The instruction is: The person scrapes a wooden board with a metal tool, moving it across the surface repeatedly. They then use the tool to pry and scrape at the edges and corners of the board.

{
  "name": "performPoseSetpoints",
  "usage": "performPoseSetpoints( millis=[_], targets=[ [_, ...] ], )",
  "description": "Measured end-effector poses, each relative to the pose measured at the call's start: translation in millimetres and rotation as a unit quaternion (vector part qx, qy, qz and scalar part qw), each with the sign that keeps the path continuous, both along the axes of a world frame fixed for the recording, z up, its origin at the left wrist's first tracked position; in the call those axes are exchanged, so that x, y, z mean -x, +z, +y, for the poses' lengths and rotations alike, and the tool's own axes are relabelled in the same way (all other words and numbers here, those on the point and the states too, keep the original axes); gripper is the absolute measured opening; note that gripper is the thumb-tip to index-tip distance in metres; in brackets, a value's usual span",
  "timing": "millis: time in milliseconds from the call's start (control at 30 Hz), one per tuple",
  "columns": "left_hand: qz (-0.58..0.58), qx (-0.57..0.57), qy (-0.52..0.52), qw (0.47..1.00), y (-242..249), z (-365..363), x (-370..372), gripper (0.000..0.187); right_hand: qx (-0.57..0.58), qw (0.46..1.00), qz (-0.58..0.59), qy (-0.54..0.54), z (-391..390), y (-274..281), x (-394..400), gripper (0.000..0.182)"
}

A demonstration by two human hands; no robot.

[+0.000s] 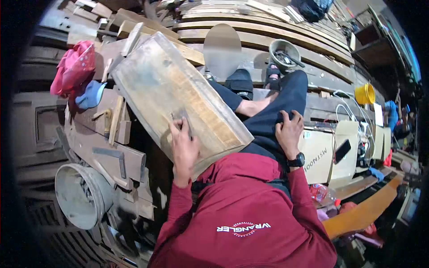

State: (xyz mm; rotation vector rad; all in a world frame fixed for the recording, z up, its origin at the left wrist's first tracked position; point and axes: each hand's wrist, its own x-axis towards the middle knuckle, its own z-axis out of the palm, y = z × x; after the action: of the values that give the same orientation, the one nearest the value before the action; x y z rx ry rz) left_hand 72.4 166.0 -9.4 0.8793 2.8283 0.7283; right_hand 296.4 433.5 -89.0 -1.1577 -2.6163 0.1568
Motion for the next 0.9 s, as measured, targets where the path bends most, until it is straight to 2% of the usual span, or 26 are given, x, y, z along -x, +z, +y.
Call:
performPoseSetpoints(
  millis=[100, 200, 233, 333, 367, 433, 467, 500, 600, 700, 800, 833, 900],
  targets=[
    [0.056, -0.036, 0.062, 0.996, -9, 12, 59, 0.052, 0.008, 1.000, 0.002, 0.002, 2, -3, -1, 0.043],
    [-0.033, 0.018, 0.111, 0.993, 9, 24, 79, 0.053, 0.012, 1.000, 0.008, 0.001, 2, -3, -2, 0.044],
    [-0.003, 0.033, 0.075, 0.997, 8, 26, 71, 0.051, 0.016, 1.000, 0.008, -0.001, 2, -3, -2, 0.043],
    [-0.099, 0.052, 0.035, 0.993, 14, 27, 8, 0.054, 0.018, 1.000, 0.014, -0.003, 3, -6, -4, 0.043],
    [-0.085, 0.042, -0.006, 0.995, 14, 23, -10, 0.058, 0.015, 1.000, 0.015, -0.002, 4, -7, -4, 0.043],
    [-0.046, 0.011, -0.010, 0.999, -1, 16, -30, 0.061, 0.021, 1.000, 0.010, -0.011, 2, -5, 0, 0.043],
    [-0.025, -0.007, -0.012, 1.000, -8, 14, -33, 0.062, 0.021, 1.000, 0.007, -0.007, 3, -7, -1, 0.043],
    [-0.070, -0.001, -0.003, 0.998, -2, 13, -25, 0.063, 0.022, 1.000, 0.003, -0.010, 2, -7, 0, 0.043],
    [-0.136, 0.049, 0.099, 0.984, 22, 27, 16, 0.063, 0.014, 1.000, 0.003, -0.015, 4, -9, 0, 0.043],
    [0.025, -0.031, 0.105, 0.994, -5, 29, 63, 0.061, 0.013, 1.000, 0.009, -0.016, 5, -11, -2, 0.043],
    [0.022, -0.003, 0.071, 0.997, -4, 28, 56, 0.061, 0.031, 0.999, 0.015, -0.014, 6, -6, -2, 0.043],
    [0.055, 0.004, 0.038, 0.998, -7, 25, 40, 0.062, 0.027, 0.999, 0.018, -0.014, 6, -7, -2, 0.043],
    [-0.044, 0.026, 0.027, 0.998, 3, 23, 3, 0.067, 0.023, 0.999, 0.019, -0.014, 6, -8, -1, 0.042]
  ],
)
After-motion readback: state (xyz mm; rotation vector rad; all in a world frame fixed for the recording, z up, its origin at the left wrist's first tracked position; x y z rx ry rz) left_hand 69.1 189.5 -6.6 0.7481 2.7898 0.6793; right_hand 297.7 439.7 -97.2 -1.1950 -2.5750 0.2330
